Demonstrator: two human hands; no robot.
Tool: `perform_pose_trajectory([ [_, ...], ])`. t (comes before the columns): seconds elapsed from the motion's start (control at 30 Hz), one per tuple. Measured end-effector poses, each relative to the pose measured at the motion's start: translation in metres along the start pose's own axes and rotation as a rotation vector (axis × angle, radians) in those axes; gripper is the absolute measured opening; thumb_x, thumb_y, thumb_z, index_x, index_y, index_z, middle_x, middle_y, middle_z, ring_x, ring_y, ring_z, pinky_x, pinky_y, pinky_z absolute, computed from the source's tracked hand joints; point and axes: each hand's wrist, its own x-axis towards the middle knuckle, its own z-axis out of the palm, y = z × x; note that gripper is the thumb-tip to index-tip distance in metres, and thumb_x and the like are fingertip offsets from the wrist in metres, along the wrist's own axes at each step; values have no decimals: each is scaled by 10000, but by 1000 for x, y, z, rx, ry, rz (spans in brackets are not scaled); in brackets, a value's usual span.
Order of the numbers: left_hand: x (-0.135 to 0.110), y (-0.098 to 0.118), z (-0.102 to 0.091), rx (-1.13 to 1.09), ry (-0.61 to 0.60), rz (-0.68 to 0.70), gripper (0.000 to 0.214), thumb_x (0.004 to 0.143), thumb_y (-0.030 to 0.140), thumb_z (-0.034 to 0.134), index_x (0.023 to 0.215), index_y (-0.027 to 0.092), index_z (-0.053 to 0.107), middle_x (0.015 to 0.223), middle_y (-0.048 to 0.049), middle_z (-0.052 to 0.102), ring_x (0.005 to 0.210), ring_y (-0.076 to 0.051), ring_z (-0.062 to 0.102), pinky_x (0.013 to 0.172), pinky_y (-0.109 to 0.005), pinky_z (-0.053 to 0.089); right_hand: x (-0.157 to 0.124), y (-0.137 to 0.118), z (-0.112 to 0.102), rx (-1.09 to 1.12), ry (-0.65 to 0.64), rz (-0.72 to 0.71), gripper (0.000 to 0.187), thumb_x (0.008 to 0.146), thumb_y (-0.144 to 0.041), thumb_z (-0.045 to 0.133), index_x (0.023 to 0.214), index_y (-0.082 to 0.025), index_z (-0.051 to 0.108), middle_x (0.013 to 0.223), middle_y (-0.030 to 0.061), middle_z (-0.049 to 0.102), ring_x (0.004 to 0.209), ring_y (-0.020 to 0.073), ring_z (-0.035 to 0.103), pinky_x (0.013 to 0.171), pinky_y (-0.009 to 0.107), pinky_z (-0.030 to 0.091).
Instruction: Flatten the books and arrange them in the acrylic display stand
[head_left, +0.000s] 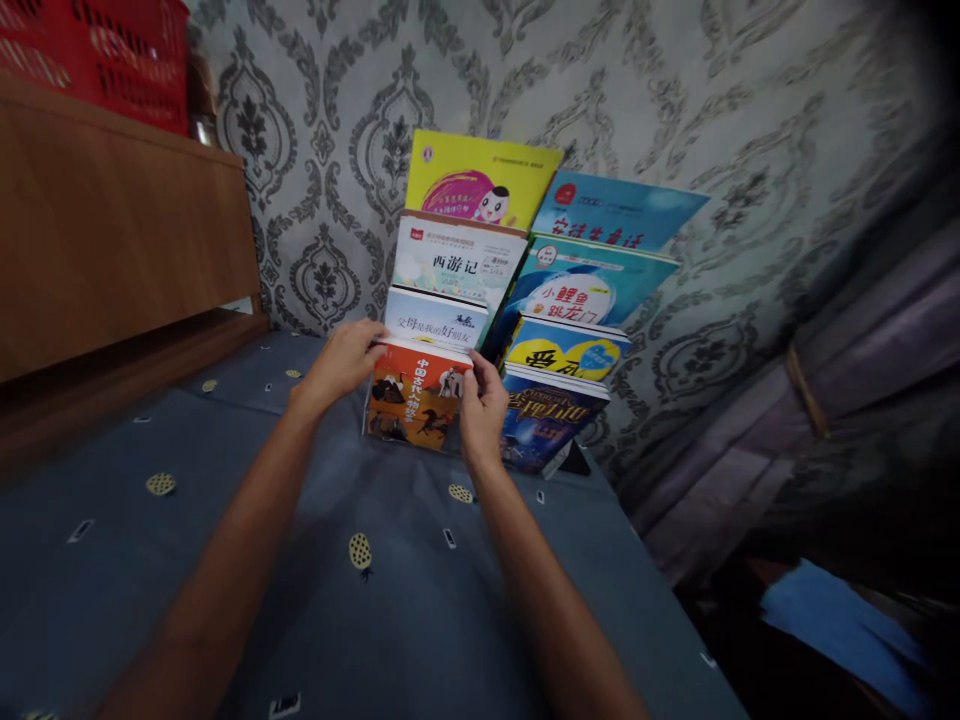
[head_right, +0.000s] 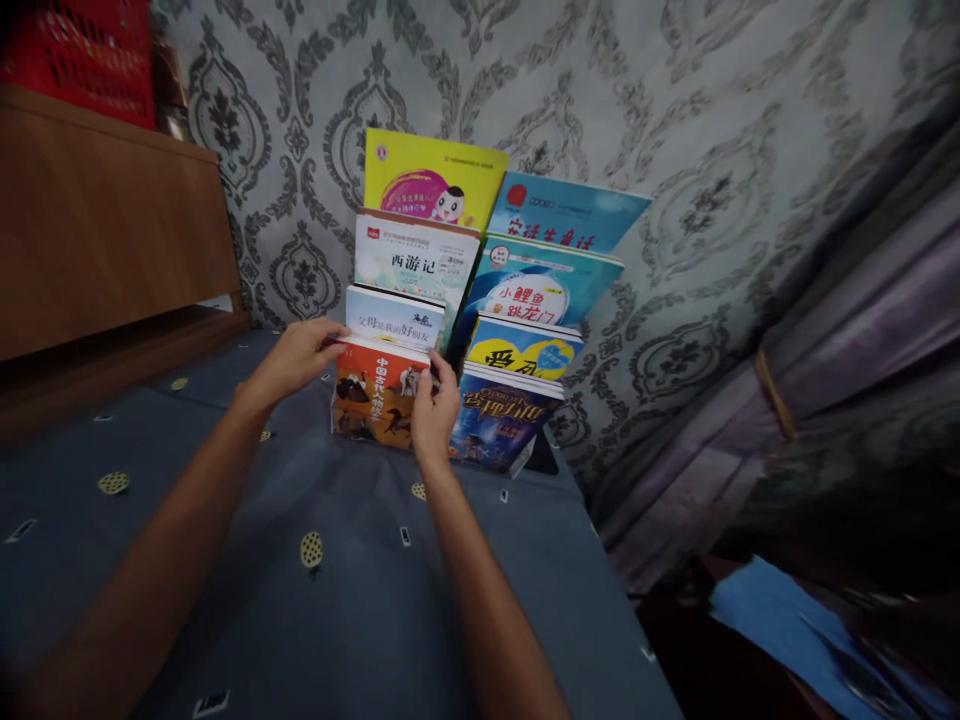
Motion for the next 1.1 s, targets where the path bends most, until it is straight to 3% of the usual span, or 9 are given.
perform_pose_trajectory([
  [0.27, 0, -1, 0, -120, -1, -47, 210, 858, 187, 549, 1038, 193, 657, 1056, -70, 725, 947, -212, 665, 897, -370, 517, -1, -8, -1, -6, 11, -5, 388, 929, -347, 478, 1226, -191, 672, 1242, 130, 693, 1171, 252, 628, 1049, 487, 475],
  [0.53, -1, 8, -2, -231, 14, -217, 398, 827, 183, 600, 1222, 169, 561, 1168, -111, 710, 971, -231, 699, 903, -384, 540, -7, -10, 2, -55, -4, 75, 509, 899, -380, 479, 1338, -156, 610, 1356, 168, 634, 1297, 290, 558, 1110, 523, 415],
  [0.7, 0, 9, 0, -199, -12, -224, 258, 850, 170, 549, 1089, 148, 644, 1123, -119, 735, 1064, -250, 682, 959, -383, 518, -12, -11, 7, -95, -28, 89, 578, 893, -463, 438, 1348, -140, 588, 1386, 165, 615, 1336, 291, 525, 1146, 505, 369],
  [1.1, 1, 16, 0, -61, -26, -193, 245, 866, 164, 500, 1010, 159, 698, 1032, -107, 756, 967, -235, 681, 905, -351, 506, -21, -4, 12, -113, -29, 108, 517, 929, -412, 443, 1382, -188, 550, 1391, 148, 615, 1271, 285, 565, 1106, 498, 405],
])
